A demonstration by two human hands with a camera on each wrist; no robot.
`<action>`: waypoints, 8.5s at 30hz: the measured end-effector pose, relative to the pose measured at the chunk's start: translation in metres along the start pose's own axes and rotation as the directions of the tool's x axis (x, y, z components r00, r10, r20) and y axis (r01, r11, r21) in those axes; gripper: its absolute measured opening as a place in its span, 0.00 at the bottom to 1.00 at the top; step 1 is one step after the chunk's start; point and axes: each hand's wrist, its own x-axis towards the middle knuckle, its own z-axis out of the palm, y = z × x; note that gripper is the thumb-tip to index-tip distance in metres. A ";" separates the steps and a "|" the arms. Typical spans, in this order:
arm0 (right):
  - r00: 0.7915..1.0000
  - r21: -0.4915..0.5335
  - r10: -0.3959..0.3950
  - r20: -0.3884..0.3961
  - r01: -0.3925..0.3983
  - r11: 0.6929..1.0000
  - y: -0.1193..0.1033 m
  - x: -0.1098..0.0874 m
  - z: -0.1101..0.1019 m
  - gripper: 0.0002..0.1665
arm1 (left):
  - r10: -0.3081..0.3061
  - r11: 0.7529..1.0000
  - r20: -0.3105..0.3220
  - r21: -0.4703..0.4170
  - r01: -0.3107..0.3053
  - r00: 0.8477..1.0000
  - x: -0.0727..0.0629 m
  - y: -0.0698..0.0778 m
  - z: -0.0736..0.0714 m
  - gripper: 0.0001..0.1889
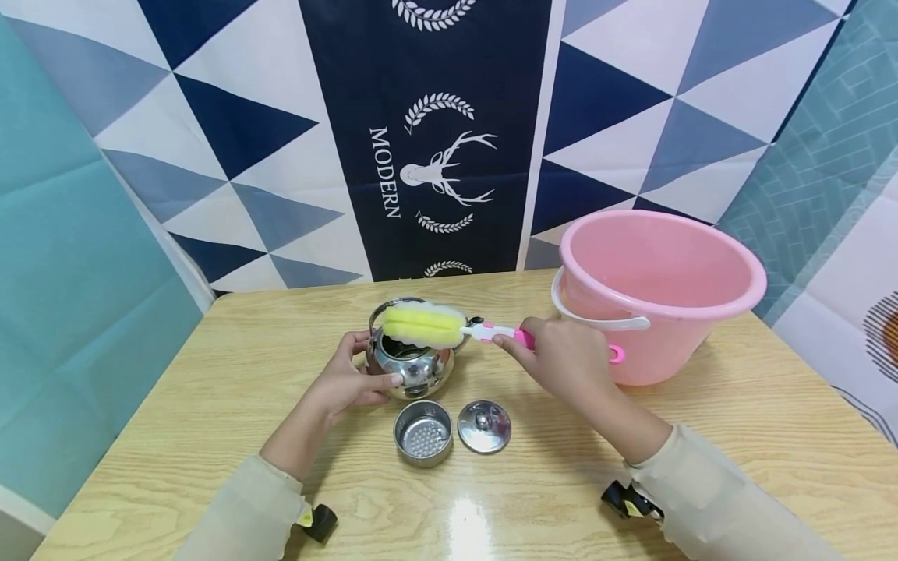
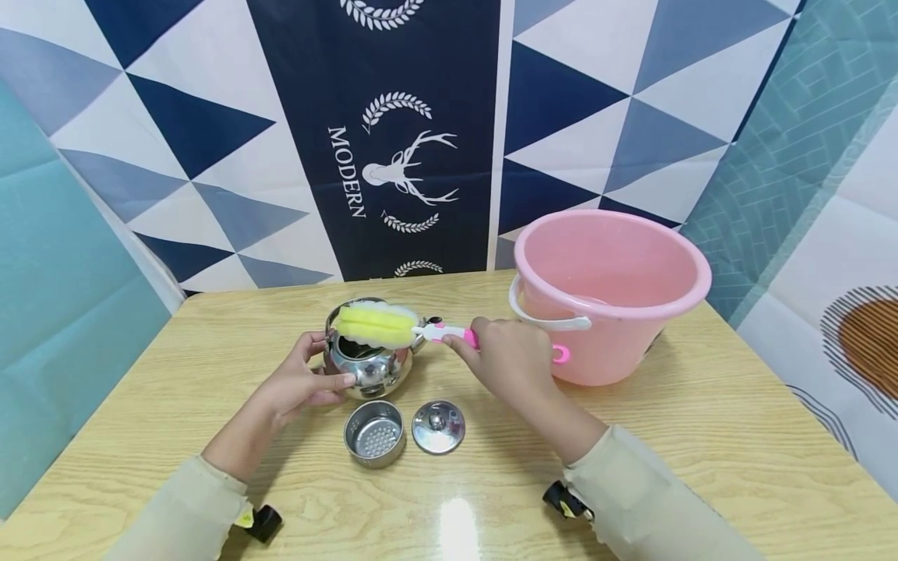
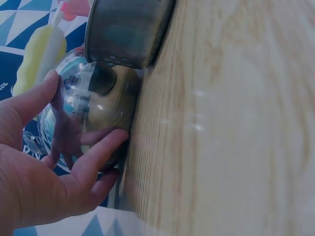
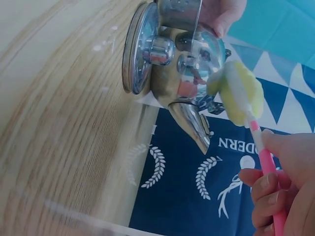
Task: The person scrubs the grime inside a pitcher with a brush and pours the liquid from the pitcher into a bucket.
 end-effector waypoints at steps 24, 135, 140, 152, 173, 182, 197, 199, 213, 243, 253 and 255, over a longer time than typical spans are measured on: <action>0.963 0.385 0.150 0.224 -0.229 0.894 0.010 -0.004 0.004 0.23 | 0.009 1.000 0.002 0.004 -0.009 1.000 -0.002 -0.001 0.000 0.45; 0.972 0.245 0.047 0.228 -0.104 0.964 0.106 -0.081 -0.008 0.21 | 0.011 1.000 -0.006 0.005 -0.011 1.000 -0.002 -0.002 0.000 0.45; 0.990 0.282 0.000 0.142 -0.041 0.958 0.097 -0.080 -0.012 0.22 | 0.011 1.000 -0.009 0.006 -0.011 1.000 -0.003 -0.002 0.000 0.46; 0.968 0.544 -0.032 0.248 -0.111 0.832 0.051 -0.063 -0.014 0.06 | -0.011 1.000 -0.015 0.004 0.011 1.000 -0.004 0.002 0.001 0.49; 0.790 0.758 -0.060 0.611 -0.561 0.333 -0.040 0.007 0.023 0.42 | -0.044 0.995 0.079 -0.090 0.051 0.996 0.001 0.008 -0.010 0.54; 0.775 0.725 0.005 0.631 -0.593 0.352 -0.055 0.021 0.036 0.47 | -0.053 0.993 0.101 -0.104 0.063 0.994 0.005 0.013 -0.010 0.52; 0.788 0.758 0.039 0.614 -0.603 0.250 -0.067 0.033 0.057 0.48 | -0.046 0.997 0.084 -0.052 0.051 0.995 0.008 0.012 -0.007 0.46; 0.796 0.772 0.037 0.604 -0.596 0.219 -0.066 0.033 0.059 0.48 | -0.048 0.997 0.077 -0.052 0.052 0.996 0.008 0.012 -0.006 0.46; 0.789 0.766 0.030 0.614 -0.605 0.218 -0.064 0.037 0.063 0.46 | -0.035 0.997 0.062 -0.061 0.039 0.997 0.012 0.010 -0.007 0.44; 0.833 0.800 0.003 0.554 -0.533 0.276 -0.055 0.051 0.024 0.40 | 0.057 0.996 0.077 -0.066 -0.052 0.995 0.002 0.046 -0.003 0.42; 0.829 0.792 -0.012 0.560 -0.531 0.300 -0.049 0.059 -0.007 0.40 | 0.081 0.996 0.073 -0.036 -0.078 0.994 -0.004 0.073 0.006 0.43; 0.827 0.793 -0.016 0.561 -0.532 0.296 -0.047 0.061 -0.013 0.41 | 0.086 0.996 0.071 -0.028 -0.084 0.994 -0.005 0.079 0.009 0.44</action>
